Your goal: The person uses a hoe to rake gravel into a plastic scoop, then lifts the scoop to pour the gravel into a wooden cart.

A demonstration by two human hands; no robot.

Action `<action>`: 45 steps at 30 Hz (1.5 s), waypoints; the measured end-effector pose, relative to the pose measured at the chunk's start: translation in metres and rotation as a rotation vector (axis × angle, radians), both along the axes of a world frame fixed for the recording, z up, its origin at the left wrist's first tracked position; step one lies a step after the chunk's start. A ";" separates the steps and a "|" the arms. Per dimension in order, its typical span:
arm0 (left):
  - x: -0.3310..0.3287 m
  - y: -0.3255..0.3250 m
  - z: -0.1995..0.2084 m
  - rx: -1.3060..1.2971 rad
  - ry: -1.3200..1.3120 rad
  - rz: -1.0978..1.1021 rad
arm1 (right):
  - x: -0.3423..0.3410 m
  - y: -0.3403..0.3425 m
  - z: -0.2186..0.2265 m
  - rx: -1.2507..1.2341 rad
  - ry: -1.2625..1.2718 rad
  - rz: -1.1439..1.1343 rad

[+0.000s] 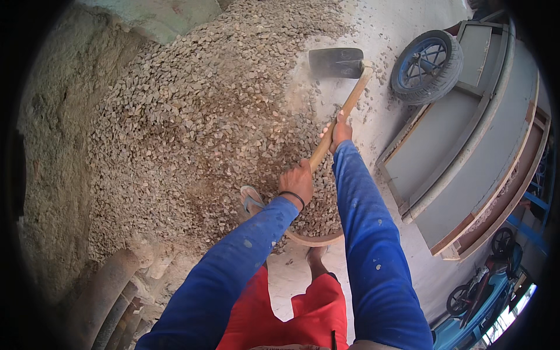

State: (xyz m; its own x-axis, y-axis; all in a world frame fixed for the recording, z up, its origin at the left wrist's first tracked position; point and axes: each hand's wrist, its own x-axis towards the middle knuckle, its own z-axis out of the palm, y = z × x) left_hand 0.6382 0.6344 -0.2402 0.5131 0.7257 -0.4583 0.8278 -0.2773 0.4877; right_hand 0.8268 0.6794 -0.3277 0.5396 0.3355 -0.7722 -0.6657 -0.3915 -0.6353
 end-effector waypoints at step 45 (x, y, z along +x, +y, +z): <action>-0.198 -0.184 0.090 -0.729 -0.653 1.201 | 0.058 0.034 0.175 0.093 0.282 0.227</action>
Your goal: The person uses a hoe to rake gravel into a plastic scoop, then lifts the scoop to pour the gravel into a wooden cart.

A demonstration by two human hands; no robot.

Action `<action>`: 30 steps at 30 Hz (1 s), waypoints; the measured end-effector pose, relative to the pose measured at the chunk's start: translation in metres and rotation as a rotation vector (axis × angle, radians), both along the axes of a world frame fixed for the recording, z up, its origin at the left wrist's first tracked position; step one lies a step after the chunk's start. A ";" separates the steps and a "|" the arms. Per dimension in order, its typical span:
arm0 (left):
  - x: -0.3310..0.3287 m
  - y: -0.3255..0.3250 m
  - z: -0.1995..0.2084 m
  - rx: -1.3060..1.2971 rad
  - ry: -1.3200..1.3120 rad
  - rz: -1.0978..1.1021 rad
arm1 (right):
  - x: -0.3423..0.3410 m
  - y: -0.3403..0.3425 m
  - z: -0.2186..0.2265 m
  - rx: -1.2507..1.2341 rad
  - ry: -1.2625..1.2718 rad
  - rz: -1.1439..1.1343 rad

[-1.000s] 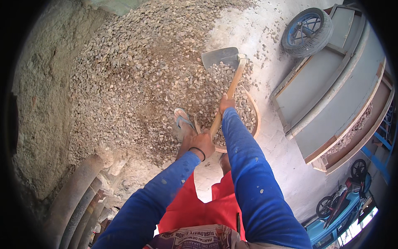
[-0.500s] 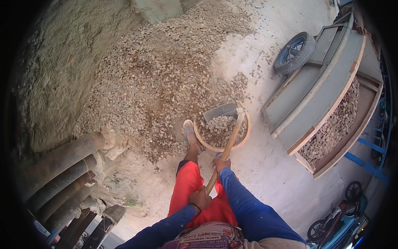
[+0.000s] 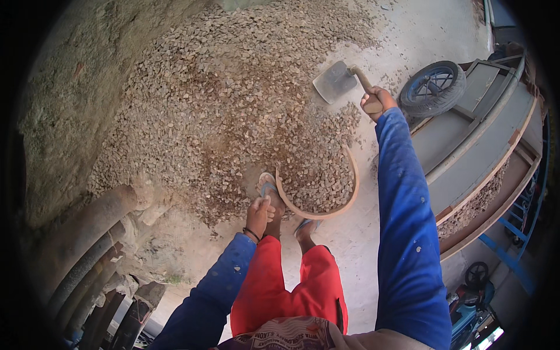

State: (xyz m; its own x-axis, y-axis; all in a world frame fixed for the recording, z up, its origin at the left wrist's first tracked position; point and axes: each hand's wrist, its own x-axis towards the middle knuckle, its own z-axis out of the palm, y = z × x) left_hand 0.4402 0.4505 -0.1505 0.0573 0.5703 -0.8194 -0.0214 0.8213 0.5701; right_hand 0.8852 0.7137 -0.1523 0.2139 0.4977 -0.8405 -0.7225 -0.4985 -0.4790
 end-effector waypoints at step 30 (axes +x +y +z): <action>0.029 -0.092 -0.447 -0.047 0.571 -0.229 | 0.073 -0.359 -0.418 -0.549 -0.192 0.471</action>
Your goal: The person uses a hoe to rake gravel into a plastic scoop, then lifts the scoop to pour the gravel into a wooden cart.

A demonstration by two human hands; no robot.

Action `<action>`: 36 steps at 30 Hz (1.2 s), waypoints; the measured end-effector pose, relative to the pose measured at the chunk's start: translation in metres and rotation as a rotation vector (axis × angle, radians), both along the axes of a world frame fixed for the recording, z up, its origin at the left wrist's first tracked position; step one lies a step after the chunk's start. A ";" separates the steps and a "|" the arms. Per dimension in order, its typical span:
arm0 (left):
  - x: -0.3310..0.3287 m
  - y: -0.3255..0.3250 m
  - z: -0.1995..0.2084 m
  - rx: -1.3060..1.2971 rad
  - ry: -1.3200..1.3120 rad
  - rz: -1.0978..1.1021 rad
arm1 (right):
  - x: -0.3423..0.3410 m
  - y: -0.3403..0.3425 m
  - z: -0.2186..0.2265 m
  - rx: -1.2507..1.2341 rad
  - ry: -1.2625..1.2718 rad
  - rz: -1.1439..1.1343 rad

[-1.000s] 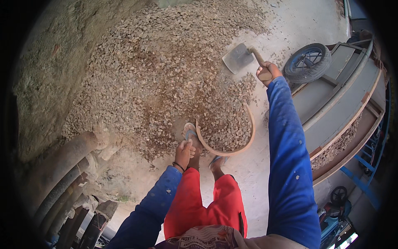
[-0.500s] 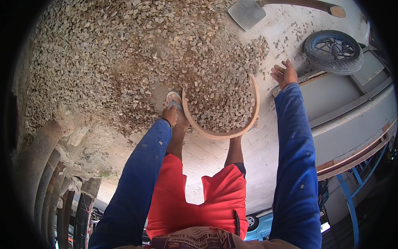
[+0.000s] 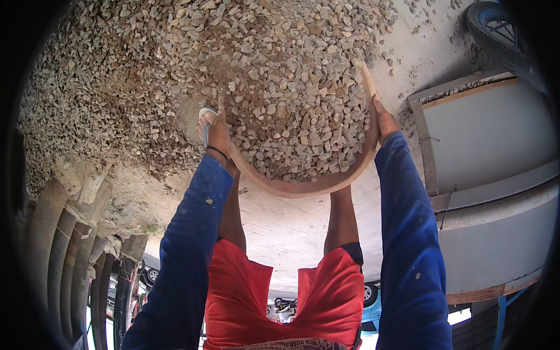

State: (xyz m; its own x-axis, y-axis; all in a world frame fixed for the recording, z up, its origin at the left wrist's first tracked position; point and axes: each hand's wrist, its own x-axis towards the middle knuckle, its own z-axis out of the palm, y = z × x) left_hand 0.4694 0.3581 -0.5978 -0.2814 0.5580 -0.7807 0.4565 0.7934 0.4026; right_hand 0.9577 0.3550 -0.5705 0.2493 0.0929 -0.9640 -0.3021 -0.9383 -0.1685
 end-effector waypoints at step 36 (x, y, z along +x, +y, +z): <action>0.000 -0.027 0.568 0.245 -0.324 0.493 | -0.155 -0.044 0.465 0.448 -0.183 0.270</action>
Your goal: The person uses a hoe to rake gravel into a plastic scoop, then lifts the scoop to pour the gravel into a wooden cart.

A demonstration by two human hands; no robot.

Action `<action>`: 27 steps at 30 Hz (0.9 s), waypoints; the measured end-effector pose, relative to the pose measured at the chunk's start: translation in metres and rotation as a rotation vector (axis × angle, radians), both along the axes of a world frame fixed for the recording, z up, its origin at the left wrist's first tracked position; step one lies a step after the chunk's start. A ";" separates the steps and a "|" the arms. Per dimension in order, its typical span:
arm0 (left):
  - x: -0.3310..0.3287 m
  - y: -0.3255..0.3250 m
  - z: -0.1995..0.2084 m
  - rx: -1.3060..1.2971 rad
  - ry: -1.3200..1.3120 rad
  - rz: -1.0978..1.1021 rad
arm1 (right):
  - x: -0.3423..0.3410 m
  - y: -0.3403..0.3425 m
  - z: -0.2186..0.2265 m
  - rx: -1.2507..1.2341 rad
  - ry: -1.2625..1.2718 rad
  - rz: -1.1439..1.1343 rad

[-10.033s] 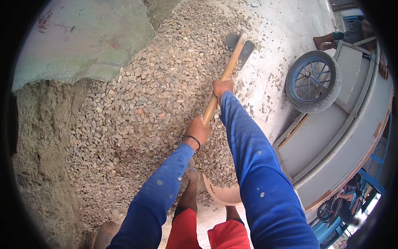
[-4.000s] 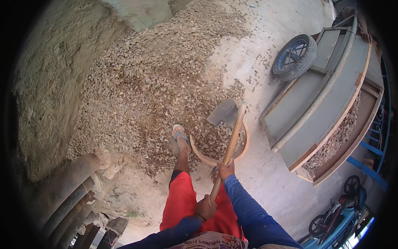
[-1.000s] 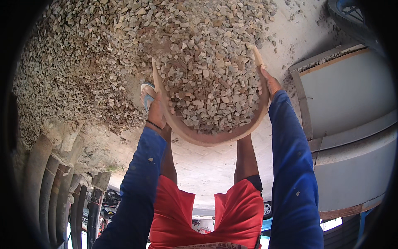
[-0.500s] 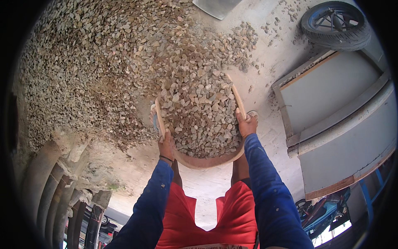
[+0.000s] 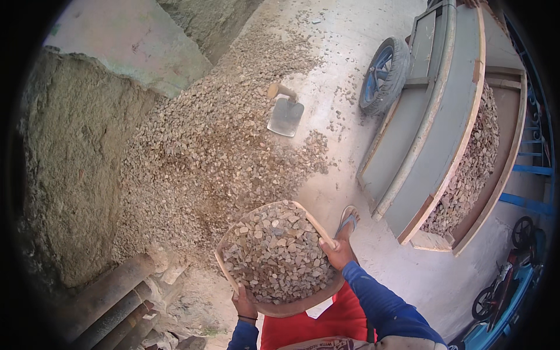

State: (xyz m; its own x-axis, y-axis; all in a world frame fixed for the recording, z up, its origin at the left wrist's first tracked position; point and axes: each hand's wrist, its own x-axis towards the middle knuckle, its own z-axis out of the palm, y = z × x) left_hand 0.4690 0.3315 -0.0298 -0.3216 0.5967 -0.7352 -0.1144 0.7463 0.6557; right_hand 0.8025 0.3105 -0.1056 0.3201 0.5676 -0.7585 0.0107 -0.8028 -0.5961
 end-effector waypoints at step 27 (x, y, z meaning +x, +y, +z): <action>0.421 0.045 0.202 0.147 -0.309 -0.925 | 0.276 -0.215 0.328 0.154 -0.315 -1.030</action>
